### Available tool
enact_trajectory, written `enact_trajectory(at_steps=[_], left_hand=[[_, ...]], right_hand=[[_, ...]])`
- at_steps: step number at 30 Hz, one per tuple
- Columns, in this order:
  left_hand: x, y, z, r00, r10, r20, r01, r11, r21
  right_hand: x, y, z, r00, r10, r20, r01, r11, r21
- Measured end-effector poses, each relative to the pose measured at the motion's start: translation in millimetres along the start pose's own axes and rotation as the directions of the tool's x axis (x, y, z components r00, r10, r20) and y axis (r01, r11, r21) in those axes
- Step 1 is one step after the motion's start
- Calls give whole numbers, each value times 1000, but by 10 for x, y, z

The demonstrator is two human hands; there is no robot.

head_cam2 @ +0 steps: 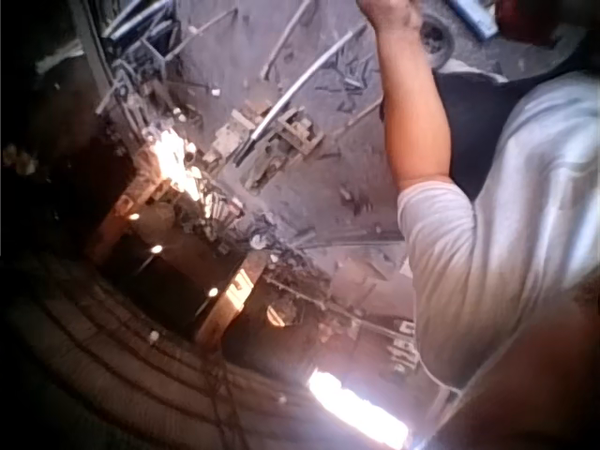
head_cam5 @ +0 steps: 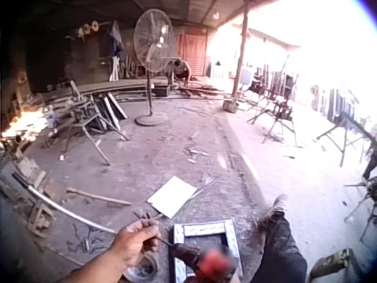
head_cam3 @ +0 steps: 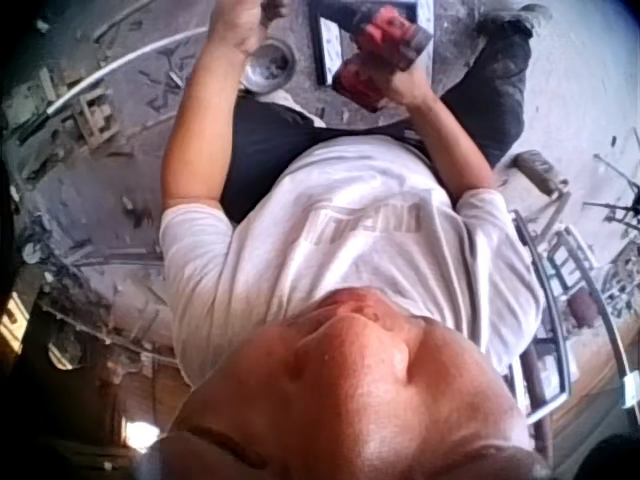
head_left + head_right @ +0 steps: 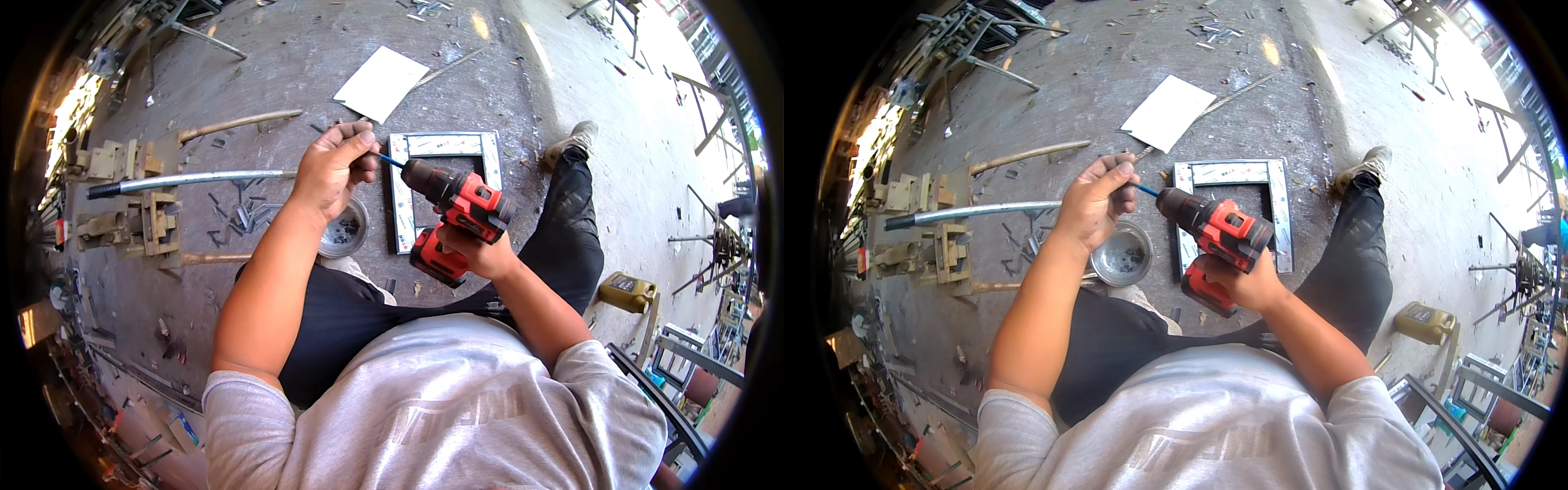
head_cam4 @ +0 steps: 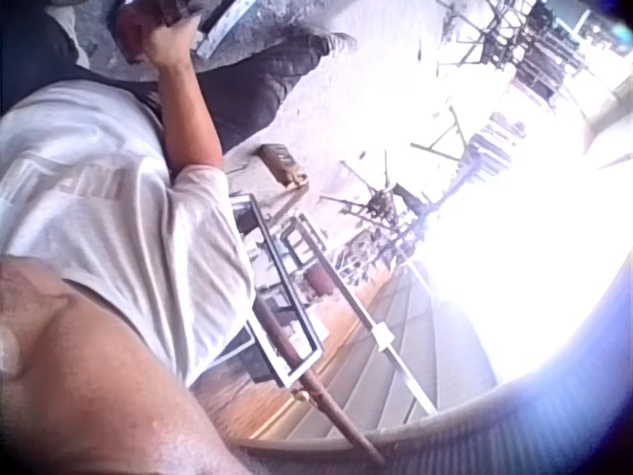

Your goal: The person assembles a square metal frame by joining four metal profiles on the floor. They use a cordless drill to drive screws into the corners to secure the pieces together.

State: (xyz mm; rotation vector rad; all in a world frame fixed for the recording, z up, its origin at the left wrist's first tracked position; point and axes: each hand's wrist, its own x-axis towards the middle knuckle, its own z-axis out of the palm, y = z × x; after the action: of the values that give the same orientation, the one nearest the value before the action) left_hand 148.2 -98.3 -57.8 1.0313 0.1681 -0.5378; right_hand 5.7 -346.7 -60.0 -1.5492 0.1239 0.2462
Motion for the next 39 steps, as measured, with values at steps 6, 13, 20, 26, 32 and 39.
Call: enact_trajectory(at_steps=[6,13,20,26,32,39], left_hand=[[-23,-91,121,995,38,-88,-37,999,13],[-4,-44,-40,993,-4,-120,5,1000,5],[-73,34,122,996,-63,-66,65,997,40],[-40,87,87,993,-110,-45,112,992,53],[-14,101,82,988,-142,-60,148,984,102],[-30,109,24,985,-141,-103,152,983,108]], right_hand=[[2,143,28,996,-66,-58,71,994,83],[786,494,-813,923,173,-343,-167,985,46],[1425,1421,-2081,683,468,-561,-512,854,89],[1676,1524,-2166,605,579,-547,-582,790,194],[1839,1744,-2231,616,577,-536,-631,769,103],[1871,1663,-2102,605,582,-544,-646,758,92]])
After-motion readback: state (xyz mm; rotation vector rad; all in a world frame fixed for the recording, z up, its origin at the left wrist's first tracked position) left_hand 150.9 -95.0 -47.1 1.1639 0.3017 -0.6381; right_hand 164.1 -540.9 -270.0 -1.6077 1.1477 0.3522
